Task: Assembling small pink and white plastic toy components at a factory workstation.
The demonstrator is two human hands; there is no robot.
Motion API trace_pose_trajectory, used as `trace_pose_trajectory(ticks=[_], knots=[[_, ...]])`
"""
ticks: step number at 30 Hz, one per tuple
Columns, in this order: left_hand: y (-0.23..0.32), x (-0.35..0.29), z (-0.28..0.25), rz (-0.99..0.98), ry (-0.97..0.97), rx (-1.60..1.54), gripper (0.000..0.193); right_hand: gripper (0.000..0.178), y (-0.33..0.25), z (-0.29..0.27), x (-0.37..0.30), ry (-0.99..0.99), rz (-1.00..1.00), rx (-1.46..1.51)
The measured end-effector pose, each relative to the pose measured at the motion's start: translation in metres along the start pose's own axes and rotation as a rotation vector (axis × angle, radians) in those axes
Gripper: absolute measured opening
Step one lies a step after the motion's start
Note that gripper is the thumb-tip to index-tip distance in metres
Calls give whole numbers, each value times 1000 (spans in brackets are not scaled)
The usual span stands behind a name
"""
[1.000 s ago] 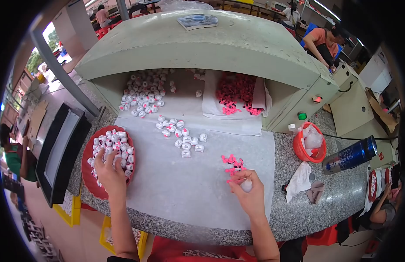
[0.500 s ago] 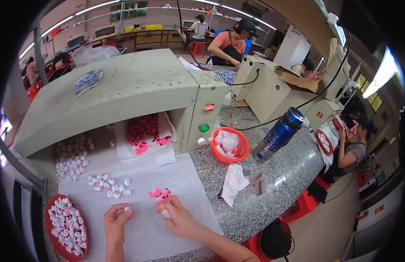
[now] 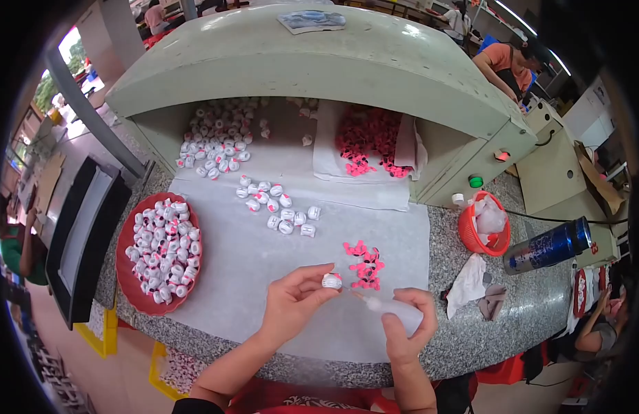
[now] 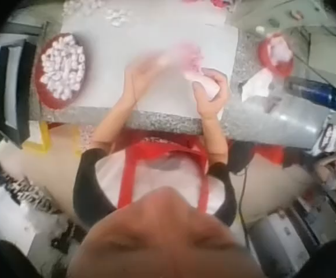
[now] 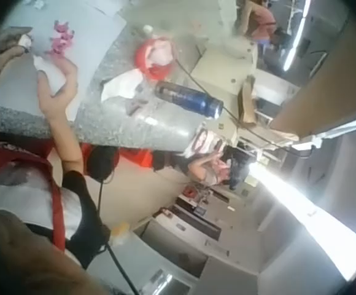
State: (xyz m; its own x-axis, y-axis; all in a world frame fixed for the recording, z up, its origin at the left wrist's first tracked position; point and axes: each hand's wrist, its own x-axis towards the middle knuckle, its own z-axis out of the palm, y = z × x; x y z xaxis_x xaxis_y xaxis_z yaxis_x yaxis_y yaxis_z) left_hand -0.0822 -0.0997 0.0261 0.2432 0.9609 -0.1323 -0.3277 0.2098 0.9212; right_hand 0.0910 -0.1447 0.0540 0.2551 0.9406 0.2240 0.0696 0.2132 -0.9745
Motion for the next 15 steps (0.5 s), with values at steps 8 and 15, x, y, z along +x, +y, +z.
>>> trace_pose_trajectory(ticks=[8, 15], knots=[[-8, -1, 4, 224, 3, 85, 35, 20, 0, 4, -3, -46, -231, -237], [-7, 0, 7, 242, 7, 114, 36, 22, 3, 1, 3, -80, -361, -303]])
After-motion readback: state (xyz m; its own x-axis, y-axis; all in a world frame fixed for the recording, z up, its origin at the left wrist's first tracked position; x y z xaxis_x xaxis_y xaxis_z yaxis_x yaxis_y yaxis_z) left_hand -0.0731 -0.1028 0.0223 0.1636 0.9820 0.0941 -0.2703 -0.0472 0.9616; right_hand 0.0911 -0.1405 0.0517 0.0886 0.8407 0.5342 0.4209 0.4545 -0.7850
